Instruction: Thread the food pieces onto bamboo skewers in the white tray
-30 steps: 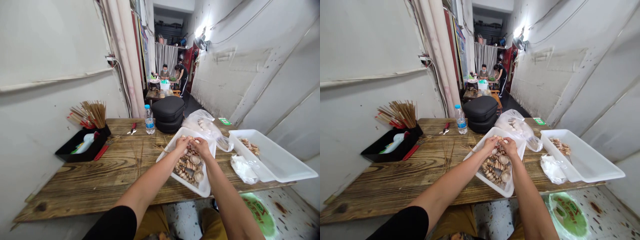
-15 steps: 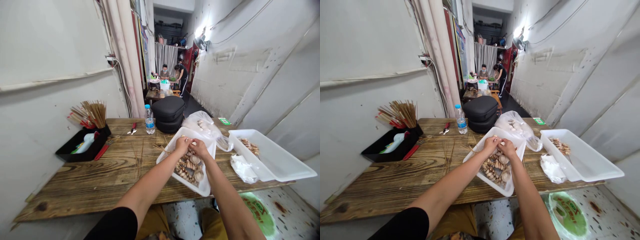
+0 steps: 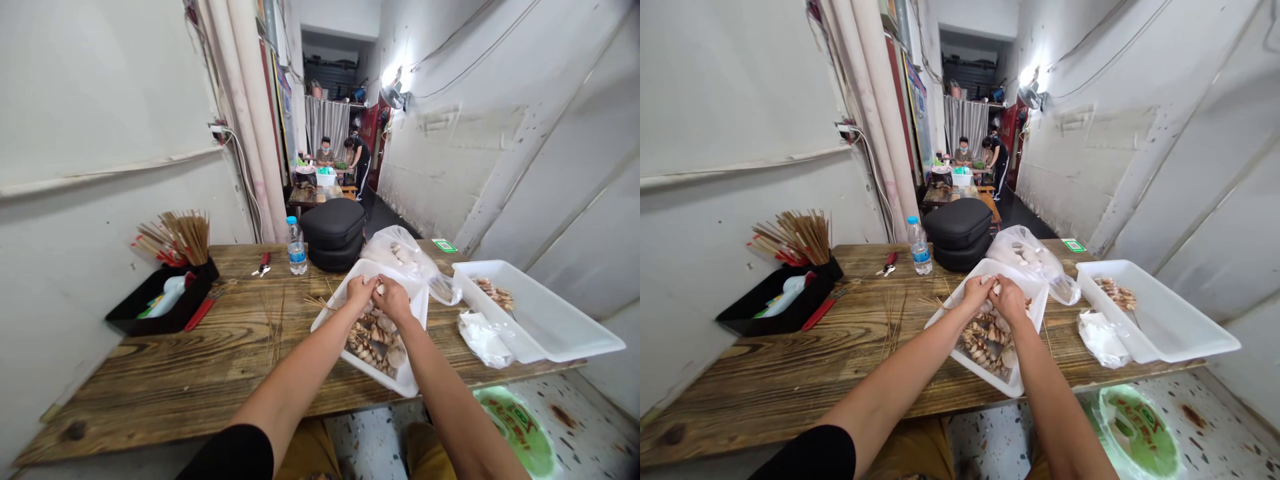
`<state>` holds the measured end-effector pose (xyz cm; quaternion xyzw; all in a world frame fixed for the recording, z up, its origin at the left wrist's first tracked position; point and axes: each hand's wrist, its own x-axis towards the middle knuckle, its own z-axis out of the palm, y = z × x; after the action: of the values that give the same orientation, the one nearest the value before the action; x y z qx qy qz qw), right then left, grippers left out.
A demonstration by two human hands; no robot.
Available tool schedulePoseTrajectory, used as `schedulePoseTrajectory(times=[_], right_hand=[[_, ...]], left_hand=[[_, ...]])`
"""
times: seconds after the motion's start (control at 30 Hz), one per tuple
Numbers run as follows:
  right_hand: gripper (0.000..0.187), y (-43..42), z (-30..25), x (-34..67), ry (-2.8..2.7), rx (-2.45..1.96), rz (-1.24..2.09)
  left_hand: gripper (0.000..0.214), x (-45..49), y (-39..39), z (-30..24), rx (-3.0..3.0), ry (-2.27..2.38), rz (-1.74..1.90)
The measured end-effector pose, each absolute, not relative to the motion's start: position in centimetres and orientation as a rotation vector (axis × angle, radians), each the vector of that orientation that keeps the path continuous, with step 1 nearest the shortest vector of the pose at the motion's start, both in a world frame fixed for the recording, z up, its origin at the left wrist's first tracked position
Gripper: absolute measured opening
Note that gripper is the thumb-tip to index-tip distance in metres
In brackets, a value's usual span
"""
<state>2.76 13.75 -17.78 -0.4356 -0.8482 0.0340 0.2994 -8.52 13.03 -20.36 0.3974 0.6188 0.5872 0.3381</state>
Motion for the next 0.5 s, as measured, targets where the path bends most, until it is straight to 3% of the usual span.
schedulePoseTrajectory(times=[0.27, 0.5], right_hand=[[0.029, 13.8, -17.5, 2.9, -2.271, -1.192, 0.112], [0.036, 16.3, -19.6, 4.4, -1.961, -1.624, 0.284]], left_hand=[[0.023, -8.6, 12.5, -20.3, 1.214, 1.654, 1.513], [0.016, -7.7, 12.2, -19.6, 1.331, 1.696, 1.423]])
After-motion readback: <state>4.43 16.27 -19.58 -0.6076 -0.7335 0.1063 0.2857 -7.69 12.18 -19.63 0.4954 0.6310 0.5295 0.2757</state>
